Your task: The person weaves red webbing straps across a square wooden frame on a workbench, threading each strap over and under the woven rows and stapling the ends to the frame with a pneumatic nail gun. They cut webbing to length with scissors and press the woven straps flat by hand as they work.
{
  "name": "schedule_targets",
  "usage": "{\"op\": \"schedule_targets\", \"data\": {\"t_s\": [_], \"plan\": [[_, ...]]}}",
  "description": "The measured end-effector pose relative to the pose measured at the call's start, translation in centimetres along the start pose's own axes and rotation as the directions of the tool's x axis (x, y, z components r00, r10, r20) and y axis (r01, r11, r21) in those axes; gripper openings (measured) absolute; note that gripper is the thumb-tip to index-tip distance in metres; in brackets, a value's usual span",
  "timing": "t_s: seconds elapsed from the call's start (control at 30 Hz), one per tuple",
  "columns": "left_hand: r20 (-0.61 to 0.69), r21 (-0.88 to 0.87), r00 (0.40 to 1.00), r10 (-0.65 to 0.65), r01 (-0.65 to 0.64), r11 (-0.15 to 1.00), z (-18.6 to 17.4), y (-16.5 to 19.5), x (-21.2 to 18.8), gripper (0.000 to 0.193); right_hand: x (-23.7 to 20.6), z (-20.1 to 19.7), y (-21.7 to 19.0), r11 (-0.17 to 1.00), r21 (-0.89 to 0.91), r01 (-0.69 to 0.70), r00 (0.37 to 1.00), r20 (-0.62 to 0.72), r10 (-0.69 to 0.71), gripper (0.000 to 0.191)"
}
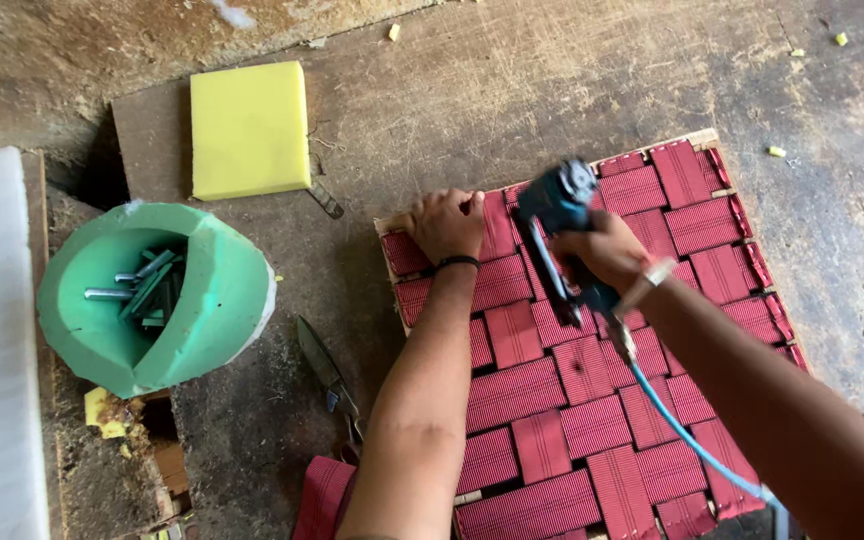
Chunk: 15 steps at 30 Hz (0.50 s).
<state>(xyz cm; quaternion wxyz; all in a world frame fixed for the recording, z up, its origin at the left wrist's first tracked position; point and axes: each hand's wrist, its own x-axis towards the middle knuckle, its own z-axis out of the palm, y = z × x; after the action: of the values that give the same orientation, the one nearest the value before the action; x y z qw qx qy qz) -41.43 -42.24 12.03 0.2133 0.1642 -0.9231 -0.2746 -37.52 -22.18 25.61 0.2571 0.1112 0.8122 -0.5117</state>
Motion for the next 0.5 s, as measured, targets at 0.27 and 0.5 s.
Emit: {"op": "schedule_targets", "data": {"t_s": [0.27,0.5], "plan": [[0.131,-0.016,0.989,-0.067,0.070,0.997,-0.8,0.2,0.4,0.020,4.4,2.3,-3.7,0.950,-0.307,-0.060,0.997,-0.072,0.039,0.025],[0.260,0.003,0.961,-0.094,0.096,0.995,-1.2,0.4,0.9,0.020,4.9,2.8,-3.7,0.945,-0.305,-0.117,0.992,-0.071,0.100,0.023]]}}
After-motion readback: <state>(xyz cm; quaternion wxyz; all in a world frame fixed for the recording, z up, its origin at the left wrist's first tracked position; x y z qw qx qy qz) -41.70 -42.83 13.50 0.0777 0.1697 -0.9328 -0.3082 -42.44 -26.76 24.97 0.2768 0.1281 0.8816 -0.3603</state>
